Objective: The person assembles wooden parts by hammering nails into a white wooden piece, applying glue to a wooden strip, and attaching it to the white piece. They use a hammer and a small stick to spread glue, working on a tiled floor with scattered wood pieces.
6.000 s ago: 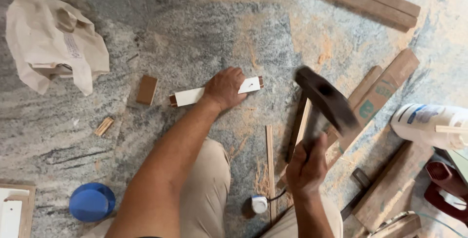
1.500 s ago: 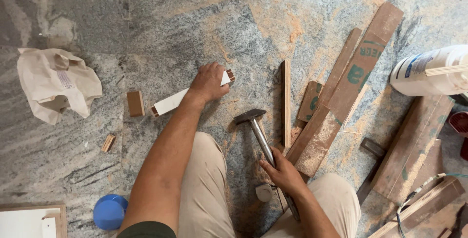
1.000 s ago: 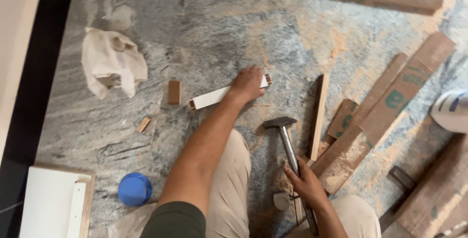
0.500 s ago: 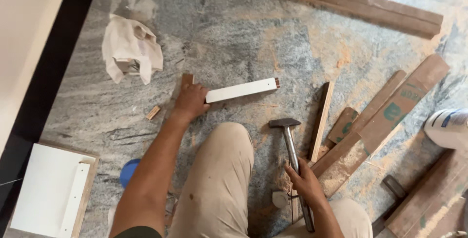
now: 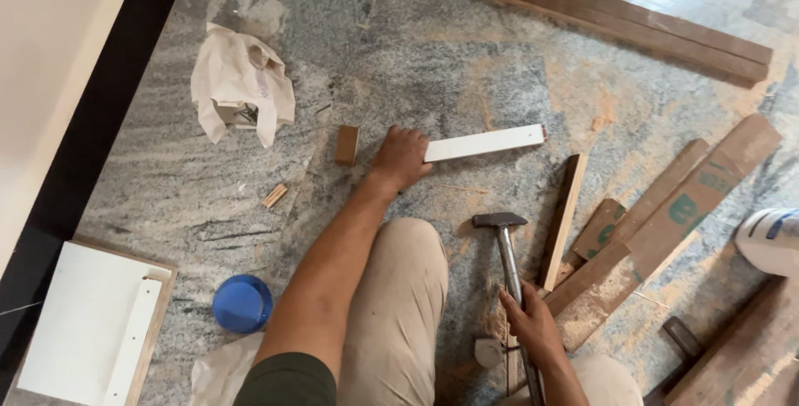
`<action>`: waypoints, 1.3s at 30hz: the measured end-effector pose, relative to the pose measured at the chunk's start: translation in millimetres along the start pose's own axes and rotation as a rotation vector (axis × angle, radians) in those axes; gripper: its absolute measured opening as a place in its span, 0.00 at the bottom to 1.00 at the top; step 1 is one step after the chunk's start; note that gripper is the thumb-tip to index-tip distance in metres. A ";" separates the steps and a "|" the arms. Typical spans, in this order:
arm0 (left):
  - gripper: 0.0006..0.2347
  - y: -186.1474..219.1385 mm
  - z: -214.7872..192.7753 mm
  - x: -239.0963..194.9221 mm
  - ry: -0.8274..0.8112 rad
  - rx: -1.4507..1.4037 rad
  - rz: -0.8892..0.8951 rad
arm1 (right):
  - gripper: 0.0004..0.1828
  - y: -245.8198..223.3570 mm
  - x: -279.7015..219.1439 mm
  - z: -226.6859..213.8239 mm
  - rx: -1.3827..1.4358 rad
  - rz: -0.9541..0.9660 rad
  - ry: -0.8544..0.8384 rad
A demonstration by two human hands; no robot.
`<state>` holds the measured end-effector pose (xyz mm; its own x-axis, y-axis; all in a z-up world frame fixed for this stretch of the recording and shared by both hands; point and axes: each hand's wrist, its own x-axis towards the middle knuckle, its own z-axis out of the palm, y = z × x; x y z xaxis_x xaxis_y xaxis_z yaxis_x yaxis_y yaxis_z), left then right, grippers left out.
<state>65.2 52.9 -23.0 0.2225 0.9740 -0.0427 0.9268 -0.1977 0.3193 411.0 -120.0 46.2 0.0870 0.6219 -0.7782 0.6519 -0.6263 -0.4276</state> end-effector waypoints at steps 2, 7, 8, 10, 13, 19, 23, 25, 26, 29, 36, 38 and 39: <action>0.16 1.0 1.8 9.0 0.007 0.012 0.002 | 0.30 -0.2 1.8 1.2 0.004 -0.004 0.005; 0.15 1.1 1.6 11.4 0.018 -0.013 -0.017 | 0.29 0.4 4.8 5.2 0.008 -0.008 0.022; 0.16 0.7 0.5 12.8 0.017 -0.020 -0.020 | 0.29 -0.2 6.2 6.4 0.001 -0.006 0.025; 0.18 2.7 -0.3 14.4 0.017 0.001 -0.020 | 0.28 1.6 7.0 7.4 -0.017 -0.002 0.030; 0.25 0.3 -8.1 3.4 0.135 -0.020 -0.028 | 0.27 4.6 8.2 9.6 -0.029 -0.031 0.047; 0.11 -59.2 -63.2 -107.5 0.824 -0.472 -0.526 | 0.21 6.3 13.5 11.4 -0.020 -0.028 0.021; 0.06 -114.6 -96.5 -155.1 0.900 -0.501 -0.959 | 0.20 5.8 12.7 9.7 -0.015 -0.001 0.022; 0.06 -126.2 -105.4 -151.2 1.071 -0.426 -0.739 | 0.18 -1.5 15.8 10.0 -0.046 0.077 0.020; 0.06 -128.6 -108.2 -145.6 1.151 -0.389 -0.623 | 0.19 -5.1 18.3 9.7 -0.066 0.058 0.019; 0.06 -117.0 -108.0 -143.3 1.162 -0.379 -0.466 | 0.19 0.1 12.9 10.9 -0.085 0.043 0.012; 0.06 -98.2 -86.3 -95.9 0.913 -0.408 -0.247 | 0.20 9.1 17.1 12.7 -0.007 0.011 0.014; 0.04 -118.5 -66.1 -43.5 0.738 -0.255 -0.315 | 0.20 11.0 16.5 11.9 0.008 -0.014 0.030; 0.05 -132.4 -57.1 -13.7 0.664 -0.251 -0.395 | 0.20 9.1 18.6 13.6 0.012 -0.021 0.039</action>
<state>-77.9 72.1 -10.7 -0.4061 0.8445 0.3491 0.7862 0.1281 0.6046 408.3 -120.5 21.6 0.1031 0.6523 -0.7509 0.6445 -0.6188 -0.4491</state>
